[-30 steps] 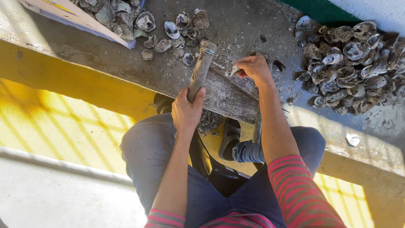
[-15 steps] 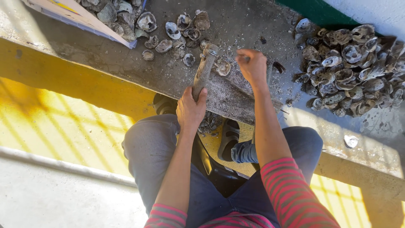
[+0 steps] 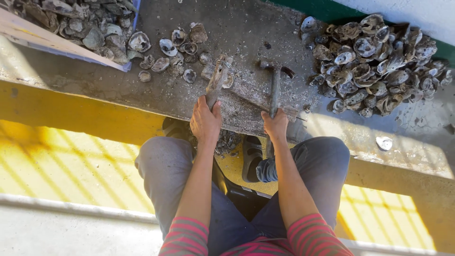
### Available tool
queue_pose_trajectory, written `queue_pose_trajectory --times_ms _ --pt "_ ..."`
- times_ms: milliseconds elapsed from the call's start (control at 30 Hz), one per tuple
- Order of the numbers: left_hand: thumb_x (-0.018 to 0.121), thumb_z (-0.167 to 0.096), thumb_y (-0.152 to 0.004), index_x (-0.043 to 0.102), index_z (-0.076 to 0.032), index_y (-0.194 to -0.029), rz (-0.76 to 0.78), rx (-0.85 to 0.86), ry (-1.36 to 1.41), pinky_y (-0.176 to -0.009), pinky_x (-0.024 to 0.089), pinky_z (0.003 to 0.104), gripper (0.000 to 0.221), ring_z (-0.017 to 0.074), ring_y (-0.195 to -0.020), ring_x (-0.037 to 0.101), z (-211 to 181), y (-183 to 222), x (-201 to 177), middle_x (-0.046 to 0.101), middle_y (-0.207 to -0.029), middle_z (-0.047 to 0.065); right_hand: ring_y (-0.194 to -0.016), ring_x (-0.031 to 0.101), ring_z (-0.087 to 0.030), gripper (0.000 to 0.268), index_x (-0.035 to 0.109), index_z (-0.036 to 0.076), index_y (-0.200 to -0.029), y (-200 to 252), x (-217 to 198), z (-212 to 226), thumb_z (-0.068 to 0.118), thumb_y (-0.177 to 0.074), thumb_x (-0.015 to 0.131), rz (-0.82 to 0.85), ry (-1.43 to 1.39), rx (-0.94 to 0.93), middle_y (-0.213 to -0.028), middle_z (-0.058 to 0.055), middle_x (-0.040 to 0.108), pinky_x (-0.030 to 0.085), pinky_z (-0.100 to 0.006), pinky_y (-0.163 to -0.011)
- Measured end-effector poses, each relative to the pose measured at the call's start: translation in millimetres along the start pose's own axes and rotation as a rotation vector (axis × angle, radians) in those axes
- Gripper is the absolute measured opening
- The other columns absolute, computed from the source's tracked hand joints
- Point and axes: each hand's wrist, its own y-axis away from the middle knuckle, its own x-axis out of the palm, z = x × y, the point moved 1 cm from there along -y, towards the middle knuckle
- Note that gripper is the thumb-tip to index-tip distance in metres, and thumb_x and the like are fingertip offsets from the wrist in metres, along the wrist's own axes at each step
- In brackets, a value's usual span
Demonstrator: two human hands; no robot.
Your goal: The recorder uses a hammer to clean or separate oyster shells and place them into a basket.
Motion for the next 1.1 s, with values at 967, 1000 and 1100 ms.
queue_pose_trajectory --times_ms 967,1000,1100 --pt "0.076 -0.034 -0.089 0.057 -0.004 -0.125 -0.069 0.085 -0.111 -0.078 0.055 0.051 0.050 0.0406 -0.093 0.071 -1.6 1.3 9.7 0.069 -0.104 0.019 -0.053 0.055 -0.014 0.032 0.056 0.003 -0.102 139.4 -39.4 135.4 0.033 -0.110 0.051 0.068 -0.204 -0.553 -0.063 -0.005 0.055 0.043 -0.035 -0.046" --pt "0.077 -0.033 -0.087 0.057 -0.005 -0.124 -0.049 0.059 -0.108 -0.078 0.055 0.051 0.051 0.0408 -0.094 0.071 -2.2 0.1 9.5 0.069 -0.105 0.019 -0.051 0.057 -0.014 0.032 0.054 0.003 -0.103 139.2 -38.6 135.2 0.035 -0.107 0.049 -0.010 -0.216 -0.647 -0.060 -0.005 0.056 0.044 -0.035 -0.046" --pt "0.075 -0.034 -0.091 0.057 -0.005 -0.129 -0.007 0.044 -0.118 -0.079 0.055 0.051 0.052 0.0393 -0.094 0.072 -3.2 -4.5 7.7 0.069 -0.104 0.019 -0.053 0.059 -0.017 0.034 0.055 -0.001 -0.111 111.7 -13.4 89.8 0.033 -0.106 0.051 -0.010 0.005 -0.583 -0.064 -0.008 0.056 0.045 -0.037 -0.047"
